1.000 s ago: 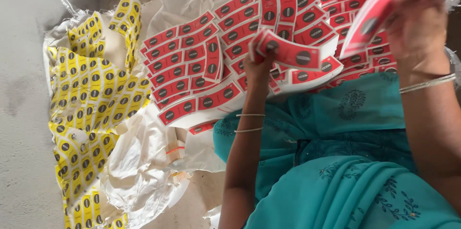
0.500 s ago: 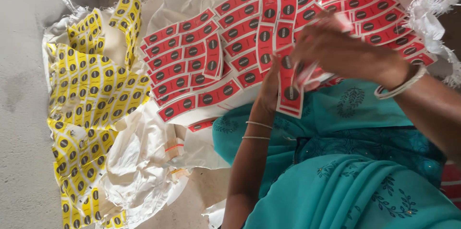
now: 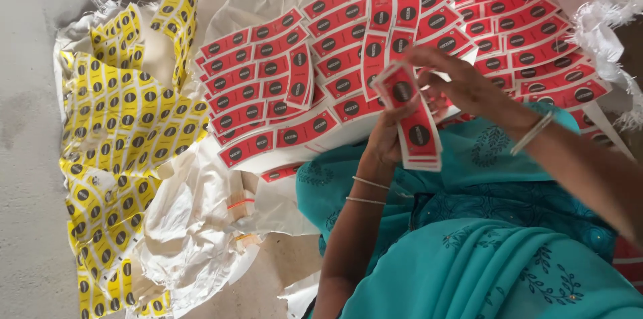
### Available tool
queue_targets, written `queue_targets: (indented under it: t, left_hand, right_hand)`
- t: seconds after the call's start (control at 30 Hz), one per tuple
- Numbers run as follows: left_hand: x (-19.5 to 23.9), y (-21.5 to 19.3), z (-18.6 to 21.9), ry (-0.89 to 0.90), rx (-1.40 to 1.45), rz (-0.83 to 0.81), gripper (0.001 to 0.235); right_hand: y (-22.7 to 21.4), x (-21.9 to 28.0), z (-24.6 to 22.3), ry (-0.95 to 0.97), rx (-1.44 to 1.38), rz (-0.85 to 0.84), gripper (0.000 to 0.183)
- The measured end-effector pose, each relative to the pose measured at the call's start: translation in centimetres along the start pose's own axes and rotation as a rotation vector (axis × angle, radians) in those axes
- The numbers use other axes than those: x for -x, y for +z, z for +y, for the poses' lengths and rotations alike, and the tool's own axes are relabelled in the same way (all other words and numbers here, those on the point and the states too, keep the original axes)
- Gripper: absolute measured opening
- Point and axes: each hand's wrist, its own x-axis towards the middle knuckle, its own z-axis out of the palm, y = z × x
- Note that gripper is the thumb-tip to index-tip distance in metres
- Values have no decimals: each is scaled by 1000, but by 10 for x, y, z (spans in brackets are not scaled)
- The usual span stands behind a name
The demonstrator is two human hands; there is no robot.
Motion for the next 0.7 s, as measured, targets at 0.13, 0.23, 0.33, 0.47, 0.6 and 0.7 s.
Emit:
queue_targets:
  t: [0.13,0.23,0.33,0.47,0.6,0.7]
  left_hand:
    - [-7,4,9,322,-216,85,54]
    - [-12,11,13,402,-387,36,56]
    - [-9,19,10,420,-573,10,56]
    - [-4,27,30,468,-491,-2,60]
    - [-7,37,39,543,-656,-45,47]
    - [-5,44,46,631,-529,89,72]
  right_hand:
    - [38,40,47,174,-835,367,72]
    - [68,62,42,388,-1278,225,70]
    - [77,55,21,377,-1350,87,67]
    - [58,39,13,480,-994,221,59]
    - [57,33,26,333,-796,48,43]
    - [69,35,23,405,-773,-23,37]
